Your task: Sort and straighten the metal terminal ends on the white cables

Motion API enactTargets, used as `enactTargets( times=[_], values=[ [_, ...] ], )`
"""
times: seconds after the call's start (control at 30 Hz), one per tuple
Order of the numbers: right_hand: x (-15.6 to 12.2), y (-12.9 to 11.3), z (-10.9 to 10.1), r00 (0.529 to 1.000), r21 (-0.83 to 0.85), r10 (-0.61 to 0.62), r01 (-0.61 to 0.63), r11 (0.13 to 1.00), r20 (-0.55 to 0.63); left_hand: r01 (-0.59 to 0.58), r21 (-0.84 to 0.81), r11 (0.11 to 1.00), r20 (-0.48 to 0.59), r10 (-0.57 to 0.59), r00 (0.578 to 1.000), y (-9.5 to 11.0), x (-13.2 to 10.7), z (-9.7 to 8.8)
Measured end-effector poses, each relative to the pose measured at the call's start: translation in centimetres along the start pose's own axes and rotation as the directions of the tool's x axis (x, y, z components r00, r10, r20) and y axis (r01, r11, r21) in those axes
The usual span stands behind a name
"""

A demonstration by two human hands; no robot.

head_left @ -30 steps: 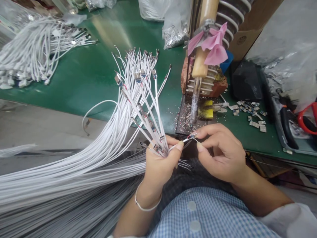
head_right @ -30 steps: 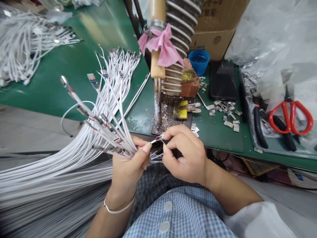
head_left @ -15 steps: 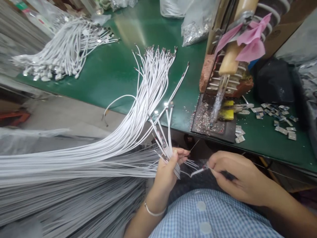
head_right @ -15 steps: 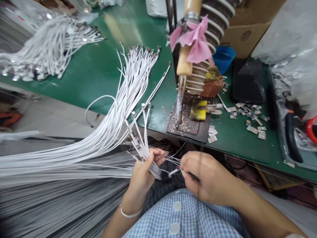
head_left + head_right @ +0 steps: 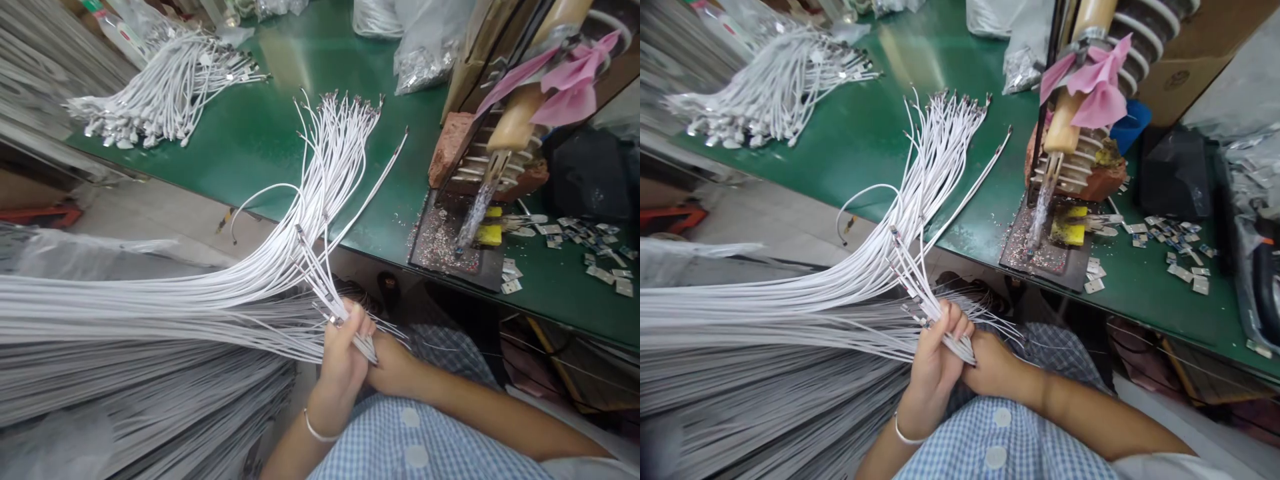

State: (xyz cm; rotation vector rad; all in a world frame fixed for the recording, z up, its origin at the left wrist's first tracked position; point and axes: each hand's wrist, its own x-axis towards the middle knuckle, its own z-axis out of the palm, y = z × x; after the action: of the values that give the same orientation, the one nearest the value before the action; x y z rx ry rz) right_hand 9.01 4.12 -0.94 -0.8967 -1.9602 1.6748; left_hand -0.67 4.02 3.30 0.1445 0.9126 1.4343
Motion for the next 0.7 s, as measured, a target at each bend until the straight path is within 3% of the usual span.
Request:
enactTargets(
  times=[0.07,0.13,0.2,0.27,0.33,0.37,0.4,0.43,0.6,0.7],
  values=[
    [0.2,0.1,1.0,0.999,0.008,-0.016,0.016,1.000,0.043,-0.024,0.114,0.993,0.070,0.016,0.997,0.4,-0.3,-1.2],
    [-0.1,-0.1,1.0,0.994,0.015,-0.039,0.038,0.999,0.102,-0.037,0.278,0.960,0.210,-0.024,0.977,1.2,-0.4,-2.6],
    [-0.6,-0.4,0.6,0.983,0.022,-0.064,0.061,0.998,0.173,-0.061,0.499,0.865,0.383,-0.156,0.911,2.2,-0.2,-3.8],
    [-1.0,-0.5,0.2,0.958,0.002,-0.081,0.084,0.996,0.274,-0.156,0.672,0.724,0.503,-0.291,0.814,2.7,0.0,-4.2],
    [-1.2,-0.6,0.1,0.930,-0.031,-0.084,0.102,0.994,0.358,-0.192,0.700,0.688,0.577,-0.388,0.718,2.4,0.1,-4.0],
    [-1.2,-0.6,0.0,0.920,-0.047,-0.082,0.108,0.993,0.384,-0.176,0.692,0.700,0.590,-0.408,0.697,2.0,0.0,-3.8],
    [-1.2,-0.6,0.0,0.916,-0.059,-0.079,0.111,0.992,0.394,-0.149,0.683,0.715,0.584,-0.412,0.699,1.5,-0.2,-3.7],
    [-1.2,-0.5,-0.1,0.918,-0.065,-0.076,0.110,0.992,0.390,-0.115,0.679,0.726,0.555,-0.403,0.728,0.9,-0.4,-3.6],
    [-1.7,-0.3,-2.0,0.955,-0.162,0.010,0.040,0.986,0.295,0.013,0.668,0.744,0.260,-0.249,0.933,-1.1,-1.0,-4.5],
    [-2.2,-0.1,-4.0,0.987,-0.248,0.089,-0.053,0.967,0.135,0.053,0.649,0.759,0.149,-0.196,0.969,-1.0,-1.0,-4.8]
  ],
)
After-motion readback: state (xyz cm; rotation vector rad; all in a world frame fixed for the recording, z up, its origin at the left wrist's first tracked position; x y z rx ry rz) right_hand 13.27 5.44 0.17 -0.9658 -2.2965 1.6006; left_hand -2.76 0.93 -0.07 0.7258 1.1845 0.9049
